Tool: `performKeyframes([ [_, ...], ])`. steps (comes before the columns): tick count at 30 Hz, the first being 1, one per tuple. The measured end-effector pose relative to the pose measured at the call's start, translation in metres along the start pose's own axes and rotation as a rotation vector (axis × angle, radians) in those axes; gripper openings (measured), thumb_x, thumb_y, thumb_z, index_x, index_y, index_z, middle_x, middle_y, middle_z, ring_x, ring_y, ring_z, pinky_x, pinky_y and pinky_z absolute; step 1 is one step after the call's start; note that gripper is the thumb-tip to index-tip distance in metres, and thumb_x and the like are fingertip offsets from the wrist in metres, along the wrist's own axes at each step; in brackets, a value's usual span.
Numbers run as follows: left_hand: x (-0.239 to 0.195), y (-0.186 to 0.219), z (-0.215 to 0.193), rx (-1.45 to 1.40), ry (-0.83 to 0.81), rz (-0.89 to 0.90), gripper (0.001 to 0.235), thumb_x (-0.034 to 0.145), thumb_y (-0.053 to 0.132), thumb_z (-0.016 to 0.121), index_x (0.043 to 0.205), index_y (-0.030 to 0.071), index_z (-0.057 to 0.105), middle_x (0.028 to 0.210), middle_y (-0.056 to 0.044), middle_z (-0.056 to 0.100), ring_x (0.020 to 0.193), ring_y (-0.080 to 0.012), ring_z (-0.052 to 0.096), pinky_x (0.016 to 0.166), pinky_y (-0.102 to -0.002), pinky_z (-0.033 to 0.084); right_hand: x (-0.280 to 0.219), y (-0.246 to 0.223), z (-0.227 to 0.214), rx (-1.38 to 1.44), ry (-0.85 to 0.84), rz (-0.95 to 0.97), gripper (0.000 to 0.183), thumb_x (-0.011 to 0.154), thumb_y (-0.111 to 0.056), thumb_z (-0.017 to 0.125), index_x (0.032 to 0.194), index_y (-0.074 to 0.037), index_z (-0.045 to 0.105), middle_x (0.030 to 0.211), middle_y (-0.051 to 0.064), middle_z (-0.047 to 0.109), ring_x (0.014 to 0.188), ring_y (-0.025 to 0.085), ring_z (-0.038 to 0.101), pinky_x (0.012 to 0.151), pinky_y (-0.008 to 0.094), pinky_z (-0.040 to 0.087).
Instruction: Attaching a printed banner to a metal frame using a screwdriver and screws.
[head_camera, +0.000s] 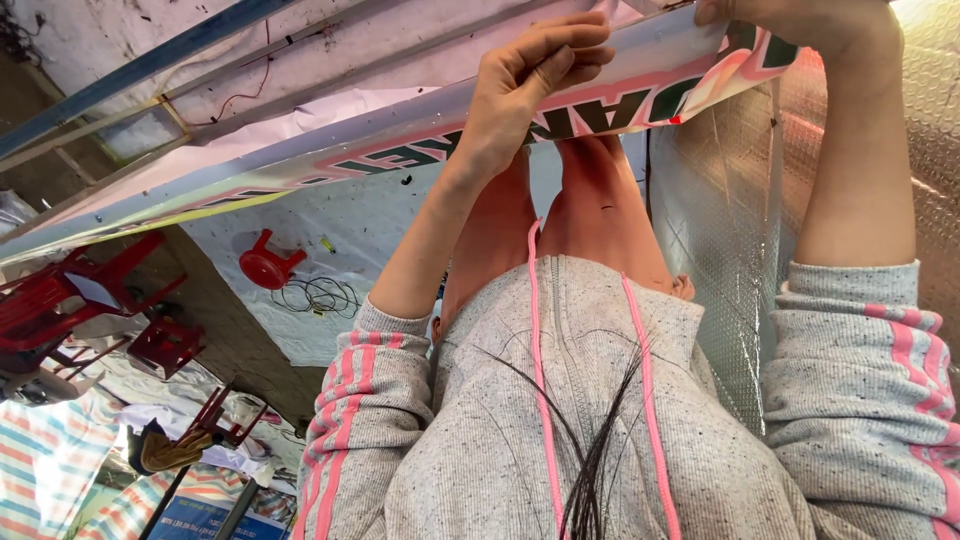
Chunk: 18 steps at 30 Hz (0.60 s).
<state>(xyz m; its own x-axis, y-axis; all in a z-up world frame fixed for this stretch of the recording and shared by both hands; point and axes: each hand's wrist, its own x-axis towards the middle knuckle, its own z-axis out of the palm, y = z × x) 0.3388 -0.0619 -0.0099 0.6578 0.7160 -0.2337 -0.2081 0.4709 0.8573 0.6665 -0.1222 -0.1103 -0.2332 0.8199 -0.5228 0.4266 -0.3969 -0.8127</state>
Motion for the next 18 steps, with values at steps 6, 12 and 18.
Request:
performKeyframes([
  [6, 0.022, -0.006, 0.012, 0.513, 0.029, 0.132, 0.034, 0.099, -0.011, 0.051, 0.111, 0.013, 0.072, 0.106, -0.002, 0.052, 0.099, -0.0147, 0.061, 0.09, -0.025, 0.056, 0.0, 0.004, 0.004, 0.02, 0.0, 0.025, 0.024, 0.116, -0.015, 0.07, 0.097, -0.005, 0.059, 0.092, 0.004, 0.058, 0.076, 0.016, 0.053, 0.064, 0.031, 0.043],
  [12, 0.038, -0.022, 0.004, 0.462, -0.046, 0.17, 0.032, 0.1, -0.008, 0.065, 0.122, 0.013, 0.072, 0.117, 0.001, 0.074, 0.103, -0.0119, 0.069, 0.096, -0.024, 0.059, -0.001, 0.001, 0.007, 0.019, 0.009, 0.076, 0.03, 0.114, -0.018, 0.068, 0.09, -0.007, 0.055, 0.085, 0.003, 0.053, 0.071, 0.014, 0.047, 0.06, 0.031, 0.038],
  [18, 0.035, -0.034, -0.003, 0.504, 0.07, 0.278, 0.03, 0.098, -0.012, 0.064, 0.117, 0.01, 0.074, 0.115, -0.005, 0.067, 0.109, -0.0177, 0.071, 0.101, -0.027, 0.064, -0.004, 0.001, 0.012, 0.02, 0.017, 0.126, 0.035, 0.113, -0.02, 0.066, 0.084, -0.009, 0.05, 0.078, 0.002, 0.048, 0.066, 0.013, 0.041, 0.056, 0.031, 0.032],
])
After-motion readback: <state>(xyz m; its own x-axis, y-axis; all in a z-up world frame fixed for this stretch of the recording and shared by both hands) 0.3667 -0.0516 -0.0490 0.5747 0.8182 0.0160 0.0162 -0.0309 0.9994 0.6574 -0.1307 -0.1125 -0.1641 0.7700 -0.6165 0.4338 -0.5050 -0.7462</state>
